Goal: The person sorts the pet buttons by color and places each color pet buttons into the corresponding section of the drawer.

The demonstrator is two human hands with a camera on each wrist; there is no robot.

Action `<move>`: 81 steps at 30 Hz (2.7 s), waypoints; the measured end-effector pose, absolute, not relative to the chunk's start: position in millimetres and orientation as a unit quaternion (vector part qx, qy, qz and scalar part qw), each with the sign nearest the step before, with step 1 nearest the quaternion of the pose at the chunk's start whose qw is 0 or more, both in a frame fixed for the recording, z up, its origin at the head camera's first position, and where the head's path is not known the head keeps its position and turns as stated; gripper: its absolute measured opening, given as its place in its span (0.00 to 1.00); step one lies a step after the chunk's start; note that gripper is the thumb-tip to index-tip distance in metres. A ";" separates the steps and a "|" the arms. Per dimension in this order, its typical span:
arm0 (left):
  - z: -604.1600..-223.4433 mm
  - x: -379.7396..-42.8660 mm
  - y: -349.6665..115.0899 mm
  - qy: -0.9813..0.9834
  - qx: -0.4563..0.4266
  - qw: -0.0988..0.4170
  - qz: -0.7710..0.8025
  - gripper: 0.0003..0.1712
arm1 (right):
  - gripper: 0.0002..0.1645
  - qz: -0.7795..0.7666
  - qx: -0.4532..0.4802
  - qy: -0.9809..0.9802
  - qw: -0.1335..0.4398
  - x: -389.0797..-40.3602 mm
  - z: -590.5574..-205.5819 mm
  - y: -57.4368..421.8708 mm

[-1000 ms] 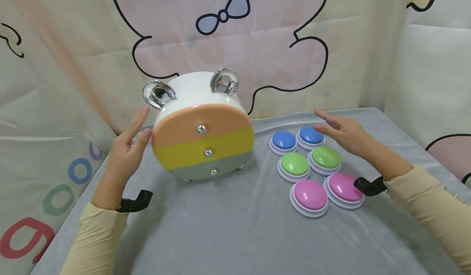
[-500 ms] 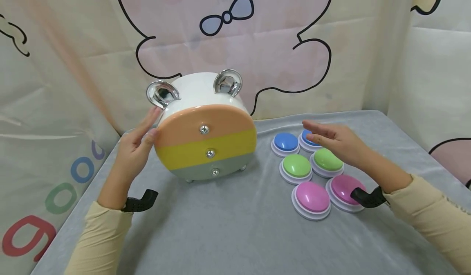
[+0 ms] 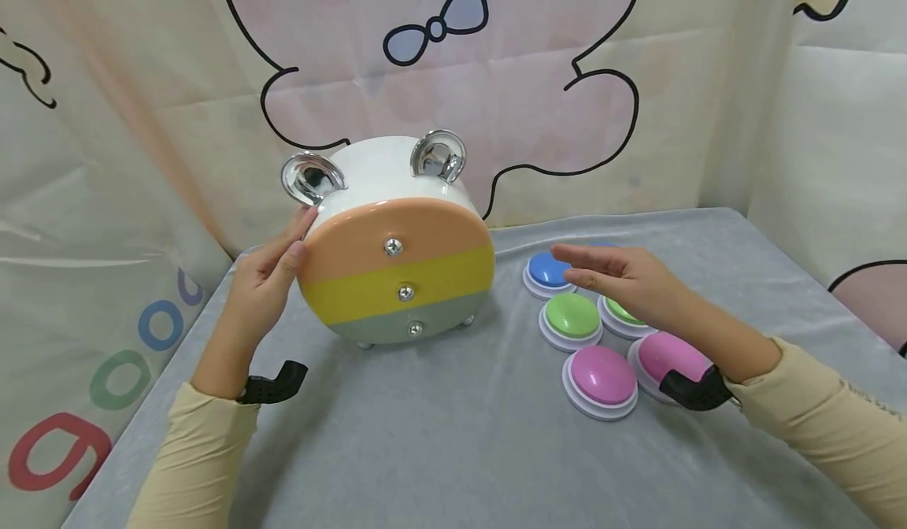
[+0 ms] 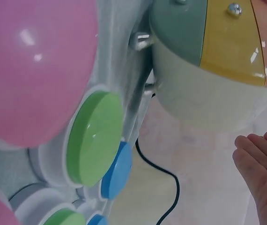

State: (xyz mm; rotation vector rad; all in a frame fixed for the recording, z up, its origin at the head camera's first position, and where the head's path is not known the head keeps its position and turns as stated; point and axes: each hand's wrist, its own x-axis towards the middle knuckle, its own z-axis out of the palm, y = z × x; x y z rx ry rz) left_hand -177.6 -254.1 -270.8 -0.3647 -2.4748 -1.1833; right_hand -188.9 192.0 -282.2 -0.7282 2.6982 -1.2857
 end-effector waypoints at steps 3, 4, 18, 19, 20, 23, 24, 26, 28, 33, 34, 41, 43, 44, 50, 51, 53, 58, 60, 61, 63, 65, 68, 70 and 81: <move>-270.7 -178.2 -254.0 -0.875 -0.133 0.184 -0.428 0.24 | 0.27 -0.439 -0.235 0.865 0.050 -184.6 -279.8 185.1; -270.6 -178.3 -254.1 -0.873 -0.134 0.185 -0.431 0.23 | 0.26 -0.449 -0.237 0.859 0.056 -184.0 -278.6 182.7; -273.2 -181.0 -253.0 -0.868 -0.128 0.194 -0.439 0.23 | 0.27 -0.587 -0.240 0.753 0.177 -189.2 -273.9 142.7; -273.6 -181.0 -252.4 -0.869 -0.126 0.193 -0.439 0.23 | 0.28 -0.591 -0.239 0.748 0.187 -190.3 -274.2 139.6; -274.2 -181.1 -252.0 -0.869 -0.125 0.192 -0.439 0.23 | 0.28 -0.592 -0.239 0.744 0.197 -191.2 -274.4 136.8; -276.3 -180.7 -251.1 -0.867 -0.126 0.190 -0.444 0.23 | 0.30 -0.595 -0.232 0.736 0.226 -193.2 -275.1 128.2; -276.9 -180.2 -251.1 -0.866 -0.125 0.190 -0.445 0.23 | 0.30 -0.595 -0.230 0.734 0.234 -193.7 -275.3 125.4; -277.6 -179.6 -251.4 -0.863 -0.126 0.193 -0.450 0.23 | 0.30 -0.593 -0.221 0.735 0.243 -194.4 -275.0 120.0; -277.7 -179.5 -251.6 -0.861 -0.127 0.198 -0.451 0.23 | 0.31 -0.594 -0.214 0.735 0.247 -194.6 -273.7 114.6; -277.9 -179.9 -251.7 -0.863 -0.121 0.202 -0.448 0.23 | 0.28 -0.617 -0.202 0.713 0.265 -192.7 -269.2 100.9; -278.0 -179.8 -251.4 -0.864 -0.118 0.200 -0.448 0.23 | 0.28 -0.622 -0.202 0.706 0.273 -192.4 -268.3 97.9; -278.1 -179.4 -250.7 -0.866 -0.104 0.191 -0.450 0.23 | 0.24 -0.634 -0.209 0.681 0.301 -196.6 -256.8 72.0; -278.4 -179.6 -250.5 -0.866 -0.105 0.192 -0.450 0.23 | 0.23 -0.640 -0.211 0.674 0.304 -197.5 -253.0 64.5; -278.6 -179.7 -250.4 -0.865 -0.106 0.192 -0.451 0.23 | 0.23 -0.642 -0.211 0.671 0.305 -197.8 -251.3 61.1; -279.7 -180.7 -249.6 -0.863 -0.112 0.195 -0.453 0.23 | 0.23 -0.657 -0.198 0.656 0.313 -199.2 -246.4 45.7; -279.6 -180.7 -249.8 -0.863 -0.112 0.196 -0.453 0.23 | 0.23 -0.660 -0.195 0.654 0.314 -199.7 -246.1 43.5; -279.6 -180.6 -250.4 -0.863 -0.111 0.197 -0.452 0.23 | 0.23 -0.668 -0.185 0.647 0.317 -200.9 -245.9 39.0; -280.5 -180.0 -250.9 -0.864 -0.106 0.195 -0.453 0.23 | 0.24 -0.687 -0.157 0.634 0.320 -204.0 -246.6 30.6; -280.7 -179.9 -250.7 -0.864 -0.106 0.196 -0.452 0.23 | 0.25 -0.691 -0.153 0.629 0.321 -204.8 -246.9 28.7; -280.7 -179.9 -250.4 -0.864 -0.106 0.197 -0.451 0.23 | 0.25 -0.693 -0.151 0.627 0.321 -204.9 -246.7 27.8; -280.5 -180.0 -249.9 -0.864 -0.106 0.198 -0.450 0.23 | 0.25 -0.699 -0.151 0.620 0.323 -204.9 -246.7 26.0; -280.2 -180.1 -249.5 -0.865 -0.104 0.197 -0.449 0.23 | 0.25 -0.705 -0.149 0.614 0.323 -204.5 -246.7 23.9; -279.7 -180.6 -248.7 -0.865 -0.108 0.196 -0.450 0.23 | 0.25 -0.713 -0.144 0.607 0.320 -202.9 -246.9 20.2; -279.4 -181.1 -248.0 -0.865 -0.110 0.195 -0.449 0.23 | 0.25 -0.720 -0.138 0.603 0.315 -202.0 -247.1 17.6; -278.5 -180.5 -247.7 -0.865 -0.107 0.194 -0.449 0.23 | 0.24 -0.758 -0.100 0.576 0.291 -200.2 -248.8 5.2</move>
